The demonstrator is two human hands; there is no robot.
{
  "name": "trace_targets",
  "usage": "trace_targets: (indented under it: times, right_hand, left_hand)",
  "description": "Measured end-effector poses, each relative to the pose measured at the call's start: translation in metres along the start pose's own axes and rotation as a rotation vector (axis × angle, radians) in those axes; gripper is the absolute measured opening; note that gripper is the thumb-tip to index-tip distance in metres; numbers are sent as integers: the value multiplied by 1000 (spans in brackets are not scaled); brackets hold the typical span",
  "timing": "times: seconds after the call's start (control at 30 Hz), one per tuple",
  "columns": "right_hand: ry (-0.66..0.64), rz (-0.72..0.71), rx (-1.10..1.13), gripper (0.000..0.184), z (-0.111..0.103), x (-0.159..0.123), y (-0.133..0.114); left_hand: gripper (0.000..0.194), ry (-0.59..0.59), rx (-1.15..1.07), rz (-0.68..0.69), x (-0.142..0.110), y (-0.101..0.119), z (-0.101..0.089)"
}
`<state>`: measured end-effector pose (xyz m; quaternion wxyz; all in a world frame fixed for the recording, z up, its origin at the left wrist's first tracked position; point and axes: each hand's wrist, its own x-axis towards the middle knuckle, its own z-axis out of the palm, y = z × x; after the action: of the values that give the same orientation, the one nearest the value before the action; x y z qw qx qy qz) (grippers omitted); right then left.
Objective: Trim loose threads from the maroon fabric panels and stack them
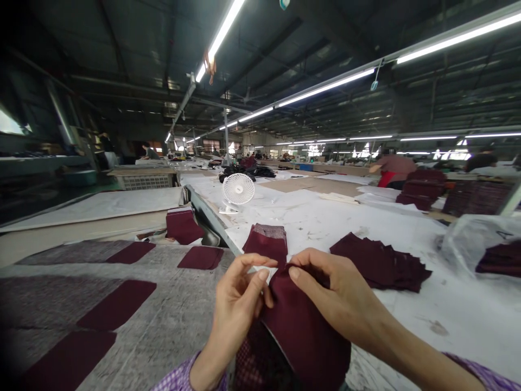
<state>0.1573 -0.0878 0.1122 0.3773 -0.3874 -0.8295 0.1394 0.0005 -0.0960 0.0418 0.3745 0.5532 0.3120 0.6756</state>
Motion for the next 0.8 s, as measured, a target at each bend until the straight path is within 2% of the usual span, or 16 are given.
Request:
trace_targets:
  times: [0.07, 0.13, 0.17, 0.27, 0.53, 0.7, 0.8]
  right_hand:
    - [17, -14, -38, 23, 1, -1, -1]
    - [25, -32, -90, 22, 3, -3, -3]
    - [25, -42, -111, 21, 4, -4, -4]
    - [33, -102, -141, 18, 7, -7, -6]
    - [82, -288, -180, 14, 14, -8, -1]
    - [126, -328, -209, 13, 16, -7, 2]
    - [144, -315, -251, 12, 16, -8, 4]
  left_hand:
    - [7, 119, 236, 275, -3, 2, -1]
    - [13, 106, 395, 491, -7, 4, 0]
    - [17, 76, 440, 537, -8, 5, 1]
    - [22, 40, 481, 517, -11, 6, 5]
    - [14, 20, 355, 344, -4, 7, 2]
    - [17, 26, 469, 420, -6, 8, 0]
    - [15, 71, 540, 439, -7, 9, 1]
